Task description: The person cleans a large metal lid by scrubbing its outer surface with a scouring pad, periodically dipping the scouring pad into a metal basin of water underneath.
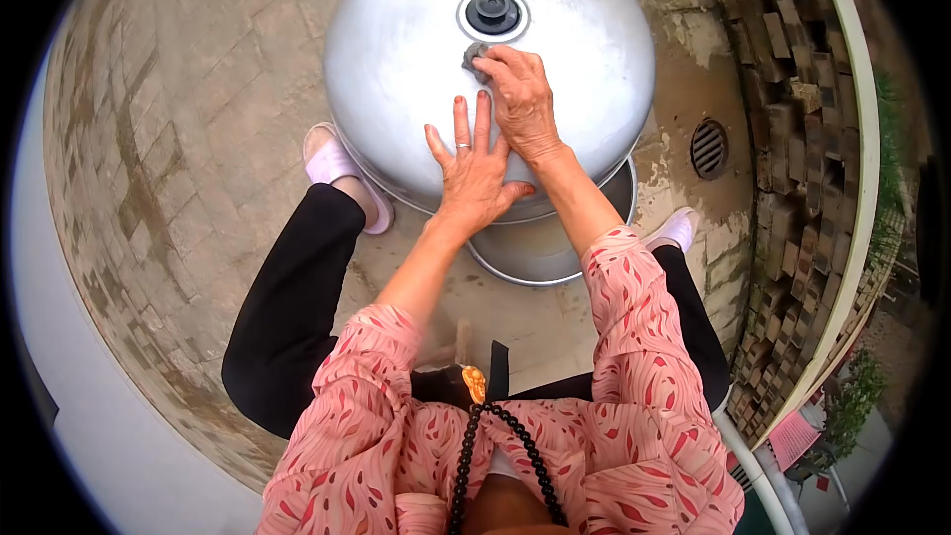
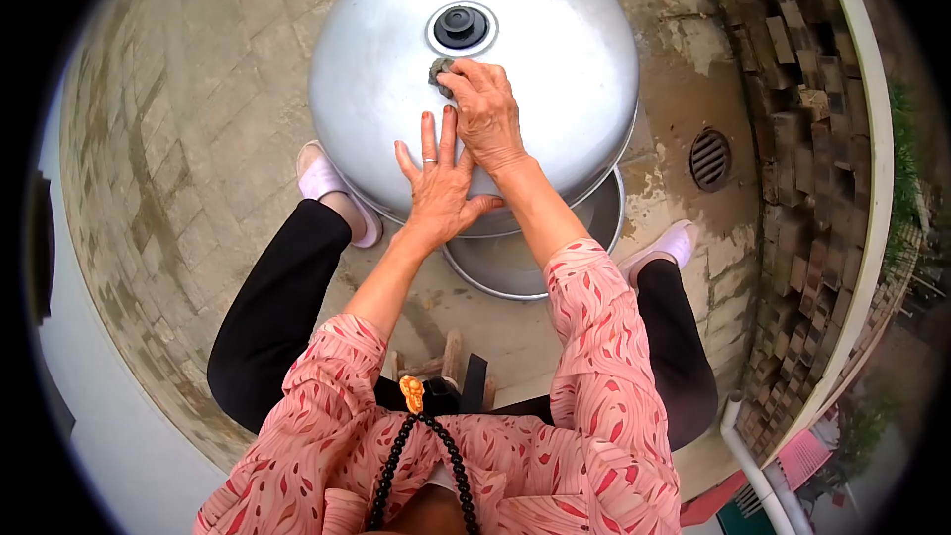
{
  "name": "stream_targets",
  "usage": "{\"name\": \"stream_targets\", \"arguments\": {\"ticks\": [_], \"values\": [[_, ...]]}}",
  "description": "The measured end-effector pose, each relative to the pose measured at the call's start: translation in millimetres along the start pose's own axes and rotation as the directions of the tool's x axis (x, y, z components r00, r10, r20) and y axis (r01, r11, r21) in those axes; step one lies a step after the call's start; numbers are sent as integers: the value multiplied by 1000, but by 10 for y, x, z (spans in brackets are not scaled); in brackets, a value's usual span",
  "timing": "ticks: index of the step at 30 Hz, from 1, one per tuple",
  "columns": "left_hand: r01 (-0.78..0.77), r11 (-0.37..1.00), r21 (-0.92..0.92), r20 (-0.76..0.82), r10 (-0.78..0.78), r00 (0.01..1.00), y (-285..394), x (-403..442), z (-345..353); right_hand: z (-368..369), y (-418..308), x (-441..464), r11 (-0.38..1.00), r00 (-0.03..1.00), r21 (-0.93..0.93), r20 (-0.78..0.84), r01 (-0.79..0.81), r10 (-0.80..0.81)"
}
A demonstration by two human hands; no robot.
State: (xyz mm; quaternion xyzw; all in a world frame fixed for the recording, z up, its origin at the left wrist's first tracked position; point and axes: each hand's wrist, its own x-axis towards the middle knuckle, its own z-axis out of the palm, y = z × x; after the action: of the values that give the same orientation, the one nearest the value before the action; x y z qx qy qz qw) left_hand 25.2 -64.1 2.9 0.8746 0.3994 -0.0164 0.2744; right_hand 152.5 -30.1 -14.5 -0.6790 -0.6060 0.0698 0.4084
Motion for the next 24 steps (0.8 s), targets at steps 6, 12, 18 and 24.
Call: {"name": "stream_targets", "arguments": {"ticks": [6,12,18,24], "values": [[-27,999,-36,-26,26,999,-19,-23,-32,-123,405,383,971,971,-163,-193,-174,142],[-6,998,-66,20,7,1000,-6,-3,-48,-60,192,268,997,1000,-70,-7,16,-16],[-2,998,-69,5,3,1000,4,-6,-64,-142,583,484,968,972,-153,-160,-198,174],[-9,997,-75,10,10,1000,-13,4,-48,23,58,118,990,1000,-142,-21,12,-16]]}}
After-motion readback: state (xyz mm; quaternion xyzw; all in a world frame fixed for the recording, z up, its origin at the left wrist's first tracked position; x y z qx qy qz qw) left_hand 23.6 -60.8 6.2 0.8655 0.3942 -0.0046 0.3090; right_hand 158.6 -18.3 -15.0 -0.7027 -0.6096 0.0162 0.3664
